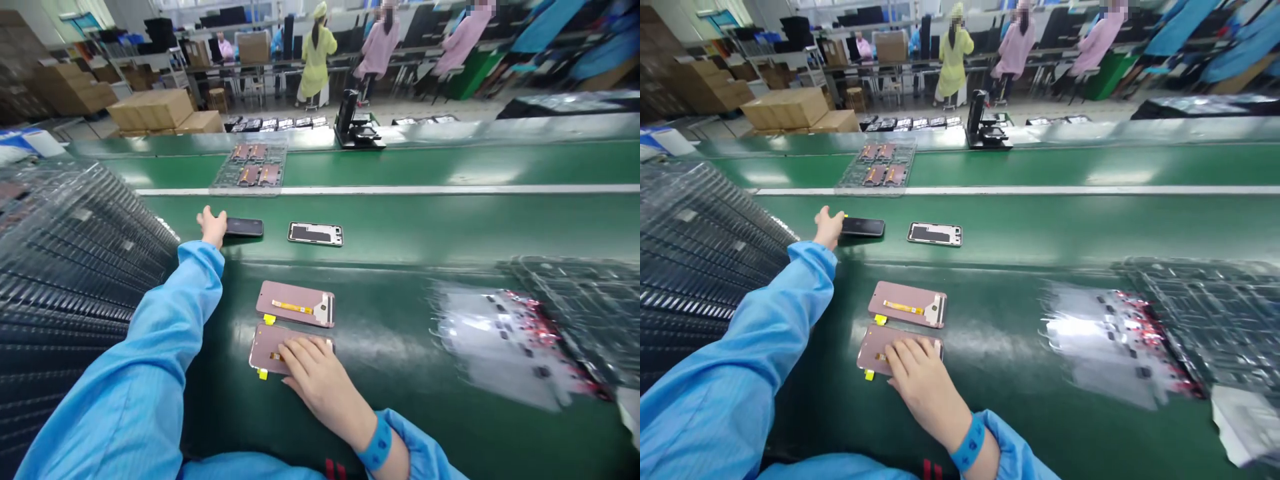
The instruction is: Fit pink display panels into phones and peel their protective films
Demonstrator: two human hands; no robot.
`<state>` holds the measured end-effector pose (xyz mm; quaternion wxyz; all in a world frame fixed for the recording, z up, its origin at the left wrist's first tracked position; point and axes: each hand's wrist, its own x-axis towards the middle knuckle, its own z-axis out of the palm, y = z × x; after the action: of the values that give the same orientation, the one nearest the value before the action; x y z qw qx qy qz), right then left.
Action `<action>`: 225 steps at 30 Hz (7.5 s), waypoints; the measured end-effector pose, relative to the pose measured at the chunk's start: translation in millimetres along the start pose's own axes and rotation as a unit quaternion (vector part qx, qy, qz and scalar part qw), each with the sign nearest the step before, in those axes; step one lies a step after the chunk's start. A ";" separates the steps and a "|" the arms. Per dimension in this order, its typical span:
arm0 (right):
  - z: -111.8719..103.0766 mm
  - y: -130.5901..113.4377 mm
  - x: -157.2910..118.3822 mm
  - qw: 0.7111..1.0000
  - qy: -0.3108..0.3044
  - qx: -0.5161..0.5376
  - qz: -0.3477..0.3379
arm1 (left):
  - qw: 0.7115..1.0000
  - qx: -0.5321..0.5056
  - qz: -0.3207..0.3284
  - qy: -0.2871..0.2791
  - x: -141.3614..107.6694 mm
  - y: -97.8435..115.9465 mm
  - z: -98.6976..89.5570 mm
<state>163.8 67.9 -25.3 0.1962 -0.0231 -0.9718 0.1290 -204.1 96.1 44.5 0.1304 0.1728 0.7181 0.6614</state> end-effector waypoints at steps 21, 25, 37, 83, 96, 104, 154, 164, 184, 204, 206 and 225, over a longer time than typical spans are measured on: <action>-29.8 1.8 -4.7 0.966 0.259 -0.025 -0.010 | 0.886 0.330 0.148 -0.290 -6.6 -25.2 58.3; -37.6 19.7 -12.5 0.882 0.362 0.189 0.236 | 0.944 0.235 0.133 -0.190 -24.2 -8.0 39.2; -69.7 45.4 1.0 0.513 0.302 0.726 0.345 | 0.941 -0.207 -0.091 -0.253 -152.5 12.8 -19.5; -38.3 19.5 -9.7 0.964 0.133 0.201 0.114 | 0.857 -0.193 -0.102 -0.467 -233.5 -10.7 -12.4; -38.7 18.9 -10.0 0.968 0.131 0.190 0.102 | 0.852 -0.196 -0.094 -0.477 -235.4 -8.9 -12.4; -40.5 17.9 -9.2 0.969 0.136 0.182 0.093 | 0.854 -0.179 -0.081 -0.482 -234.9 -4.0 -12.7; -50.4 25.0 -2.5 0.979 0.139 0.145 0.021 | 0.840 -0.211 -0.114 -0.486 -240.2 -7.0 -14.9; -50.5 21.3 -9.4 0.810 0.083 0.489 0.313 | 0.867 -0.251 -0.276 -0.330 -221.7 -1.5 -17.3; -51.9 22.7 -3.0 0.618 0.235 0.613 0.432 | 0.860 0.028 -0.145 -0.488 -236.3 5.5 -8.0; -36.2 22.4 -15.9 0.727 0.256 0.479 0.420 | 0.875 0.048 -0.134 -0.463 -253.0 -0.8 -1.7; -36.0 23.4 -17.0 0.738 0.254 0.465 0.417 | 0.880 0.042 -0.140 -0.452 -252.9 0.0 -1.9; -54.3 22.6 -8.7 0.701 0.116 0.606 0.358 | 0.878 -0.064 -0.160 -0.447 -229.2 6.8 -8.3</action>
<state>192.7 102.0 14.0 0.2181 -0.2601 -0.5723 0.7465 0.7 -7.4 42.6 0.5524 0.3244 0.5575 0.5280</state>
